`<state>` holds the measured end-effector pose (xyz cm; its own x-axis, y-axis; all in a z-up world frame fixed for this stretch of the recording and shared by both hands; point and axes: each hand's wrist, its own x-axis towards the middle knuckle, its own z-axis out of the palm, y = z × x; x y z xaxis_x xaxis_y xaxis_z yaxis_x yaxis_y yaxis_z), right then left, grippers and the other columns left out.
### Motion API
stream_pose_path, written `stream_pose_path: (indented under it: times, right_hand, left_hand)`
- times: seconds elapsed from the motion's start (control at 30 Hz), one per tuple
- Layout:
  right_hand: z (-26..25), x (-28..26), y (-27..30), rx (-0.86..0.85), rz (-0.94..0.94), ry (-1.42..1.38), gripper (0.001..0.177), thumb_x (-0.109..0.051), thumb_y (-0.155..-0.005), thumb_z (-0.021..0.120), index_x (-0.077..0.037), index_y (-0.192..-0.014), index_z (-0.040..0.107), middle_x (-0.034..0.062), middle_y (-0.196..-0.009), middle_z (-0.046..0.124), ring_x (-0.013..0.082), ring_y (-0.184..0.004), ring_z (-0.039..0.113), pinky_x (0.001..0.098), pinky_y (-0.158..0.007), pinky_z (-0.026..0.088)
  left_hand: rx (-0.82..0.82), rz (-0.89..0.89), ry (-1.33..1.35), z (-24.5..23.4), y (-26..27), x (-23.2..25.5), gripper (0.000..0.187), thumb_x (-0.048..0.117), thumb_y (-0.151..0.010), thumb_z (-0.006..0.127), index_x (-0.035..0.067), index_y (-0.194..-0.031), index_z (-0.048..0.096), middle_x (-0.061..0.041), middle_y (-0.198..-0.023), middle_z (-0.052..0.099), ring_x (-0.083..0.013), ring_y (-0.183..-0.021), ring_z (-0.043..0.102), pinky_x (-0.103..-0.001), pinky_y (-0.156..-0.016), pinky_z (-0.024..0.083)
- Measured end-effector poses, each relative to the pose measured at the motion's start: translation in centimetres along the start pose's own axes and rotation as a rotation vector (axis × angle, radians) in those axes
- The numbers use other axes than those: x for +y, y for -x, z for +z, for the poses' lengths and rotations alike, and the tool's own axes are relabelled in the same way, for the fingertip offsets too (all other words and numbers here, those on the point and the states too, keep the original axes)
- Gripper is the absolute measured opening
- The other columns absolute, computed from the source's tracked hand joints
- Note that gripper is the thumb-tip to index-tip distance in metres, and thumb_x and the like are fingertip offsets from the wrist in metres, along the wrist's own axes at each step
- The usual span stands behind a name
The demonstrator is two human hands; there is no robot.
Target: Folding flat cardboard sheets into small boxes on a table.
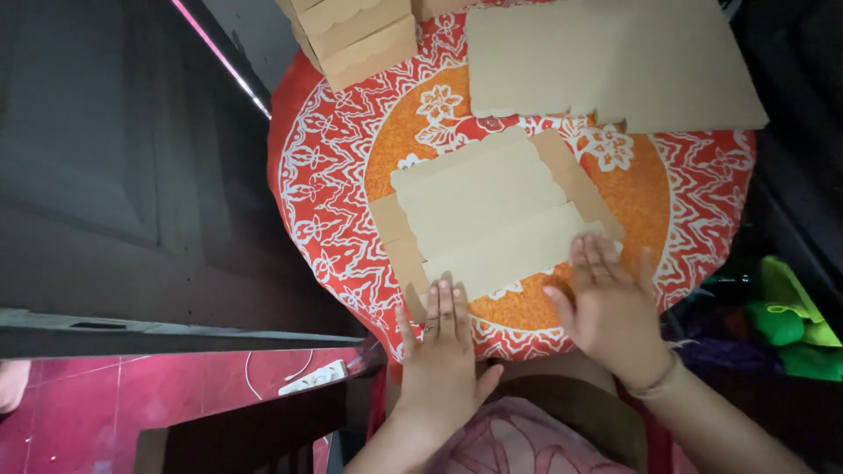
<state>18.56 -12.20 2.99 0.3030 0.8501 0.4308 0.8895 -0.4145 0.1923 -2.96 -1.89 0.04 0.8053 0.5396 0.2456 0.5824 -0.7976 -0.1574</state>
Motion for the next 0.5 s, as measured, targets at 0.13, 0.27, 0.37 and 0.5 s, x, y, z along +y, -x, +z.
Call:
stream_pose_path:
  times: [0.13,0.27,0.37,0.5]
  right_hand:
    - [0.2,-2.6,-0.5,0.006,-0.066,-0.077,0.067,-0.052,-0.1,0.044,0.002,-0.136,0.063,0.018,-0.135,0.069,0.0305,-0.131,0.063,0.0559,-0.117,0.038]
    - [2.4,-5.1,0.3,-0.043,-0.234,-0.159,0.062,-0.024,-0.082,0.051,-0.001,-0.139,0.06,0.0187,-0.145,0.061,0.0298,-0.139,0.055,0.0498,-0.12,0.035]
    - [1.5,-4.0,-0.1,-0.091,-0.137,-0.318,0.048,-0.029,-0.1,0.048,-0.008,-0.14,0.06,0.0117,-0.144,0.063,0.0222,-0.138,0.056,0.0556,-0.114,0.036]
    - [0.7,-0.2,-0.7,-0.037,-0.157,-0.251,0.049,-0.033,-0.1,0.047,-0.004,-0.137,0.061,0.0152,-0.139,0.066,0.0255,-0.129,0.063,0.0514,-0.111,0.039]
  left_hand:
    - [-0.05,0.08,0.188,-0.1,-1.7,0.4,0.135,0.079,-0.067,0.074,-0.004,-0.159,0.02,-0.021,-0.168,0.02,-0.0317,-0.156,0.019,-0.065,-0.12,0.011]
    - [-0.12,0.19,0.44,0.8,-3.7,1.7,0.128,0.057,-0.066,0.078,-0.002,-0.161,0.017,-0.022,-0.17,0.013,-0.0325,-0.159,0.01,-0.066,-0.119,0.007]
    - [-0.04,0.191,0.359,0.9,-3.4,1.3,0.124,0.072,-0.074,0.071,-0.001,-0.16,0.021,-0.019,-0.171,0.013,-0.0284,-0.159,0.01,-0.063,-0.122,0.002]
    - [0.096,0.156,-0.043,0.8,-2.1,-0.8,0.145,0.11,-0.074,0.051,0.001,-0.163,0.013,-0.016,-0.172,0.012,-0.0241,-0.161,0.012,-0.061,-0.124,0.007]
